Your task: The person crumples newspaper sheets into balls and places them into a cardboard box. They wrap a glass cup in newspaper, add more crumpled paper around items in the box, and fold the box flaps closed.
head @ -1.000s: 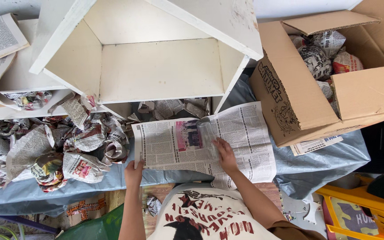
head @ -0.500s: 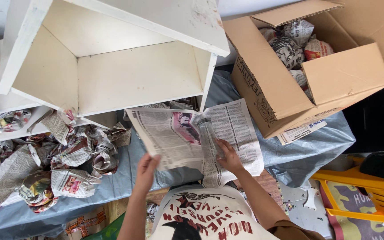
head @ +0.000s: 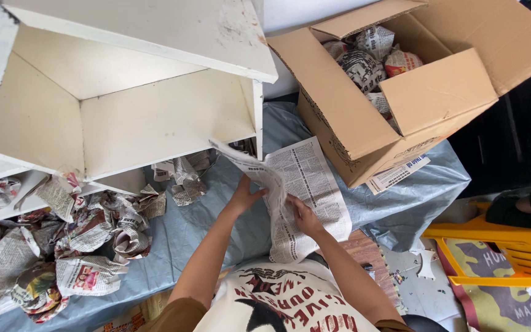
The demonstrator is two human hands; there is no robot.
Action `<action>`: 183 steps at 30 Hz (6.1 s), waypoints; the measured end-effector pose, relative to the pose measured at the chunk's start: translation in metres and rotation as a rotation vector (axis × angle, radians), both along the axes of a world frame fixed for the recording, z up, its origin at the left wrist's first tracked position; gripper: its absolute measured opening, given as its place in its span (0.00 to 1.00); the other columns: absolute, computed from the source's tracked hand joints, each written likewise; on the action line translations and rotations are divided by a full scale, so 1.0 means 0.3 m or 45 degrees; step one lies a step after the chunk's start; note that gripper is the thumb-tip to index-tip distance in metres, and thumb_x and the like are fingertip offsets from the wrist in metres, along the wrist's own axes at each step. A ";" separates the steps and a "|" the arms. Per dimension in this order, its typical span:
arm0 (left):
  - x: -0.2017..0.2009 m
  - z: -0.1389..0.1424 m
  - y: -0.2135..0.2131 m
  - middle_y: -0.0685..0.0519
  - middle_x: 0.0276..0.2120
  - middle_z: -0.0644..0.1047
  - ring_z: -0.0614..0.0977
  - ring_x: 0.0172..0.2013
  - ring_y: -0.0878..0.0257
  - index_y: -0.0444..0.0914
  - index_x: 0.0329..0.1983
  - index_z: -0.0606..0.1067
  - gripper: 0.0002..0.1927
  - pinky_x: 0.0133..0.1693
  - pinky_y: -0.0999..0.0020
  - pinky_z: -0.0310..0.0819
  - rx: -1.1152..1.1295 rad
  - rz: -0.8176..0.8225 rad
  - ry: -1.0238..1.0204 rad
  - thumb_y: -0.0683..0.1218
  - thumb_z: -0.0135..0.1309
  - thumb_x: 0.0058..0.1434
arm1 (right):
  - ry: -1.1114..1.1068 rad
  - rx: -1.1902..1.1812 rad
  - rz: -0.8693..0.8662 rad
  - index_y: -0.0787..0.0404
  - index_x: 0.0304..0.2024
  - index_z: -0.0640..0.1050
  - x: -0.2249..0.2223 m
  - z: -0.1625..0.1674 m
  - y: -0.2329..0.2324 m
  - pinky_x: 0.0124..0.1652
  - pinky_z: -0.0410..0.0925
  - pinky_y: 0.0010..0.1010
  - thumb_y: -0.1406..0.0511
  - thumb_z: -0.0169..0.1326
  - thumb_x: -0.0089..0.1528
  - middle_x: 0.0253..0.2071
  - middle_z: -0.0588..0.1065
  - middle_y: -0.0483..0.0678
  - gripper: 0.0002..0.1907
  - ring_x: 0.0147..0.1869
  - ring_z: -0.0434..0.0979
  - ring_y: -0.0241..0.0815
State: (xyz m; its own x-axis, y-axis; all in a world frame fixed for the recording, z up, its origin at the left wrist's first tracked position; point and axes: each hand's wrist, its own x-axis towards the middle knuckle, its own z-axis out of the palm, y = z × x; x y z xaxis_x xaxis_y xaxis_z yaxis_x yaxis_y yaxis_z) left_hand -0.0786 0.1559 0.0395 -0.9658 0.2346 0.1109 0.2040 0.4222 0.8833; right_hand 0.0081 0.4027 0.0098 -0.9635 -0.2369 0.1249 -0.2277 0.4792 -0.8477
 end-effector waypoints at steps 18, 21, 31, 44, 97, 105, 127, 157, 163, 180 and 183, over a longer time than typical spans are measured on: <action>-0.193 0.030 0.193 0.46 0.64 0.69 0.68 0.66 0.44 0.47 0.64 0.71 0.54 0.58 0.44 0.69 -1.024 -0.081 -0.400 0.78 0.65 0.38 | -0.147 0.447 -0.199 0.67 0.49 0.79 0.074 -0.057 0.027 0.63 0.63 0.51 0.65 0.62 0.51 0.55 0.73 0.66 0.24 0.62 0.68 0.68; -0.172 0.011 0.214 0.45 0.66 0.66 0.65 0.67 0.41 0.47 0.64 0.70 0.51 0.58 0.44 0.70 -0.964 0.010 -0.418 0.75 0.65 0.40 | -0.157 0.143 -0.305 0.65 0.56 0.74 0.141 -0.077 0.071 0.61 0.66 0.47 0.65 0.61 0.54 0.59 0.70 0.61 0.27 0.64 0.69 0.61; -0.175 -0.016 0.278 0.43 0.67 0.64 0.64 0.66 0.37 0.45 0.68 0.66 0.54 0.56 0.45 0.73 -0.973 0.149 -0.490 0.71 0.68 0.41 | -1.700 -1.241 -1.200 0.58 0.67 0.65 0.415 -0.123 0.131 0.58 0.69 0.57 0.61 0.64 0.57 0.65 0.61 0.56 0.37 0.65 0.68 0.60; -0.166 -0.028 0.245 0.43 0.67 0.64 0.64 0.66 0.39 0.43 0.71 0.61 0.57 0.62 0.46 0.65 -0.903 0.083 -0.532 0.70 0.67 0.42 | -1.139 -1.572 -0.588 0.64 0.53 0.74 0.403 -0.089 0.155 0.56 0.70 0.40 0.60 0.50 0.66 0.51 0.78 0.51 0.17 0.55 0.77 0.45; 0.038 -0.010 0.239 0.45 0.44 0.80 0.82 0.43 0.46 0.40 0.55 0.75 0.49 0.44 0.47 0.76 -0.899 -0.322 0.429 0.54 0.76 0.24 | -0.442 1.013 0.630 0.68 0.56 0.73 -0.382 0.142 0.126 0.60 0.66 0.44 0.45 0.78 0.33 0.63 0.65 0.59 0.57 0.66 0.65 0.59; -0.100 0.004 0.181 0.42 0.51 0.83 0.84 0.48 0.50 0.43 0.59 0.76 0.47 0.51 0.57 0.78 -0.695 -0.781 -0.767 0.62 0.69 0.32 | 0.125 1.287 0.462 0.59 0.56 0.73 -0.239 0.164 0.003 0.54 0.67 0.49 0.50 0.76 0.33 0.58 0.71 0.52 0.51 0.65 0.69 0.57; -0.131 0.031 0.218 0.48 0.52 0.77 0.71 0.60 0.45 0.43 0.61 0.69 0.51 0.58 0.44 0.68 -0.986 -0.686 -0.526 0.57 0.76 0.32 | 0.196 1.303 0.532 0.62 0.63 0.68 -0.275 0.145 -0.001 0.60 0.62 0.45 0.51 0.79 0.26 0.59 0.68 0.51 0.64 0.64 0.66 0.52; 0.080 0.072 0.188 0.45 0.54 0.78 0.82 0.54 0.56 0.33 0.61 0.66 0.41 0.54 0.62 0.77 0.810 0.456 0.012 0.42 0.74 0.45 | -0.454 -1.131 -0.594 0.57 0.74 0.51 -0.128 0.284 -0.022 0.69 0.59 0.51 0.45 0.52 0.63 0.72 0.57 0.54 0.46 0.77 0.59 0.53; 0.131 -0.039 0.216 0.47 0.55 0.78 0.76 0.58 0.53 0.38 0.58 0.72 0.33 0.59 0.59 0.70 -0.083 0.463 0.450 0.44 0.73 0.50 | -0.184 -0.574 -0.047 0.61 0.71 0.53 -0.141 0.093 -0.216 0.64 0.67 0.38 0.62 0.79 0.41 0.64 0.69 0.52 0.64 0.68 0.69 0.43; 0.310 0.348 0.028 0.52 0.45 0.79 0.79 0.52 0.53 0.40 0.46 0.76 0.15 0.62 0.52 0.64 -0.276 0.080 0.478 0.53 0.62 0.63 | -0.056 -0.524 0.096 0.60 0.59 0.69 -0.120 0.072 -0.258 0.54 0.72 0.34 0.67 0.75 0.43 0.52 0.76 0.47 0.43 0.55 0.77 0.38; 0.277 0.343 0.084 0.53 0.44 0.79 0.79 0.51 0.53 0.41 0.45 0.77 0.12 0.55 0.51 0.65 -0.244 0.287 0.343 0.51 0.60 0.64 | -0.038 -0.536 0.099 0.62 0.54 0.73 -0.105 0.051 -0.266 0.50 0.74 0.34 0.68 0.74 0.47 0.48 0.78 0.49 0.35 0.52 0.78 0.38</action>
State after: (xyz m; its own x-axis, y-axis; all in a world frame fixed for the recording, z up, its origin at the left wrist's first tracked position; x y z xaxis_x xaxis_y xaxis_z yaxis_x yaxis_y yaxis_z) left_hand 0.0045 0.1810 0.1424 -0.9378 0.0608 0.3419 0.3007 0.6346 0.7120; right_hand -0.0233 0.3230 0.0251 -0.9494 -0.2435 0.1982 -0.2216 0.0725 -0.9724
